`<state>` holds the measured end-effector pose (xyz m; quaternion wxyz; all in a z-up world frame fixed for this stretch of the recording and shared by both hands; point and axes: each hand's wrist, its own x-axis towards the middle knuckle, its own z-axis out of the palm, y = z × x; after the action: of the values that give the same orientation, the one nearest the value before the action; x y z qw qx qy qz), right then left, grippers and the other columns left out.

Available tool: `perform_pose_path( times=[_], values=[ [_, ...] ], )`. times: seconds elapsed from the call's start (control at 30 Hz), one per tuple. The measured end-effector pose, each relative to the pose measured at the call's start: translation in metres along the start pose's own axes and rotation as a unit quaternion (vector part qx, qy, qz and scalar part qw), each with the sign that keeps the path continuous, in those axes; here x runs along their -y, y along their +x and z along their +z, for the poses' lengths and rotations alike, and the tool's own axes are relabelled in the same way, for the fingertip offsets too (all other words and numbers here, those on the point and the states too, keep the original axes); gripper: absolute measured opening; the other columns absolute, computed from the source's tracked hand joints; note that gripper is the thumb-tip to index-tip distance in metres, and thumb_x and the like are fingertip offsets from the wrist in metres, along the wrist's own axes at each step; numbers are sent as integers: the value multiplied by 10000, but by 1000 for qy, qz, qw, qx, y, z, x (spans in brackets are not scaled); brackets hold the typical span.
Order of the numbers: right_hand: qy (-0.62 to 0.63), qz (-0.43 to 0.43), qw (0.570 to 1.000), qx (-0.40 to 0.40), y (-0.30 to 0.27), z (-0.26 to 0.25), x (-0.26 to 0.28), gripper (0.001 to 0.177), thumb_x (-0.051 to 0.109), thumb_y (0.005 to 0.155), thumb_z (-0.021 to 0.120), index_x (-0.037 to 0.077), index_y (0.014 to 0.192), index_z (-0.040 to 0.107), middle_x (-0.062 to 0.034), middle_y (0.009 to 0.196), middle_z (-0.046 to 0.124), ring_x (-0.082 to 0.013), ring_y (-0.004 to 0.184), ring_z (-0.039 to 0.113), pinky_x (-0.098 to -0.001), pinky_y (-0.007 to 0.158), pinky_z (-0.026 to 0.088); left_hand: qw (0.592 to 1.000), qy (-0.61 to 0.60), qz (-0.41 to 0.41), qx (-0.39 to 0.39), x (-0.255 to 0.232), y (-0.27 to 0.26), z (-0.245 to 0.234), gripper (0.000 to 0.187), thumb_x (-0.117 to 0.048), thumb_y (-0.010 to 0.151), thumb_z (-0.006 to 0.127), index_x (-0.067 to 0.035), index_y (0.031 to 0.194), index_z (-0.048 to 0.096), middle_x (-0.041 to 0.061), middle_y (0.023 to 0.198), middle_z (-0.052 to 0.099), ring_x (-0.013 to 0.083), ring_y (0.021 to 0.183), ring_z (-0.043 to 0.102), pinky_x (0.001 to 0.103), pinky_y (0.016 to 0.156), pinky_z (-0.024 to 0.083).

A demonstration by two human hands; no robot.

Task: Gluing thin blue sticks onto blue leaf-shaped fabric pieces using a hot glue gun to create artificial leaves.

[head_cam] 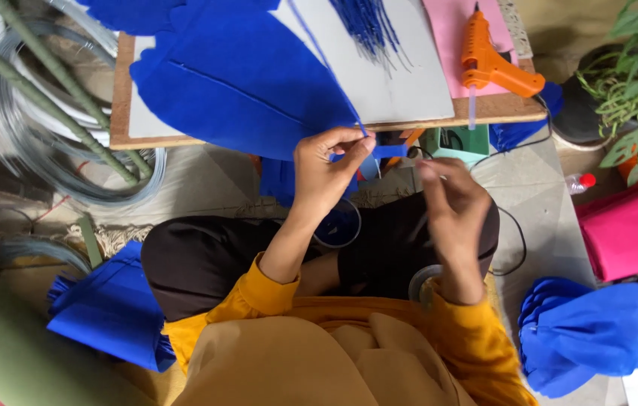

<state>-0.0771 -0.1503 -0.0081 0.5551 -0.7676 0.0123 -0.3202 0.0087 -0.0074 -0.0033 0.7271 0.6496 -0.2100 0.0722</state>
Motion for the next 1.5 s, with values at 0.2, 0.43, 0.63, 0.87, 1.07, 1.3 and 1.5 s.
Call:
perform_pose_path(
  times=[0.2, 0.43, 0.63, 0.87, 1.07, 1.3, 1.5],
  values=[
    [-545, 39, 834, 73, -80, -105, -39, 158, 262, 876, 627, 110, 842, 650, -61, 661, 567, -270, 640, 591, -375, 565, 474, 1000, 18, 24, -9, -3, 3, 6, 83, -71, 722, 716, -36, 783, 672, 42, 563, 606, 53, 569, 516, 196, 581, 421],
    [-574, 176, 784, 160, -162, -115, -62, 210, 165, 845, 538, 47, 1007, 600, -149, 699, 592, -357, 658, 612, -449, 563, 514, 1000, -3, 18, 11, -4, -4, 31, 67, -59, 741, 697, -47, 804, 678, 33, 588, 620, 51, 584, 519, 186, 591, 420],
    [-546, 224, 794, 147, -152, -106, -35, 210, 138, 866, 524, 105, 1064, 584, -111, 833, 590, -279, 706, 627, -349, 583, 515, 1000, -4, 22, 12, -10, -6, 33, 63, -71, 753, 702, -53, 809, 678, 34, 636, 646, 39, 591, 528, 179, 580, 411],
    [-515, 153, 838, 97, -188, -148, -84, 223, 87, 776, 596, 114, 996, 619, -78, 781, 583, -286, 716, 612, -383, 603, 511, 999, -15, 29, 7, -6, -13, 30, 65, -42, 769, 690, -37, 832, 676, 37, 630, 622, 40, 594, 486, 188, 589, 402],
    [-387, 227, 890, 86, -181, -139, -76, 261, 50, 742, 635, 32, 990, 558, -150, 790, 637, -304, 734, 643, -364, 624, 529, 999, -27, 27, -2, -9, -16, 26, 82, -53, 774, 692, -36, 853, 677, 31, 609, 607, 33, 609, 462, 187, 597, 403],
    [-397, 225, 883, 106, -162, -142, -85, 474, 142, 676, 684, 71, 1115, 520, -115, 688, 638, -284, 674, 634, -405, 639, 505, 998, -59, -2, 5, -5, -20, 28, 99, -43, 759, 693, -49, 857, 679, 28, 614, 625, 25, 610, 502, 171, 598, 417],
    [-339, 214, 914, 60, -136, -169, -63, 373, 215, 726, 726, 135, 1074, 617, -31, 632, 619, -151, 588, 583, -256, 605, 465, 992, -112, -45, 27, -9, -23, 26, 107, -64, 762, 695, -45, 866, 675, 61, 681, 663, 56, 638, 584, 191, 616, 463]
  ],
)
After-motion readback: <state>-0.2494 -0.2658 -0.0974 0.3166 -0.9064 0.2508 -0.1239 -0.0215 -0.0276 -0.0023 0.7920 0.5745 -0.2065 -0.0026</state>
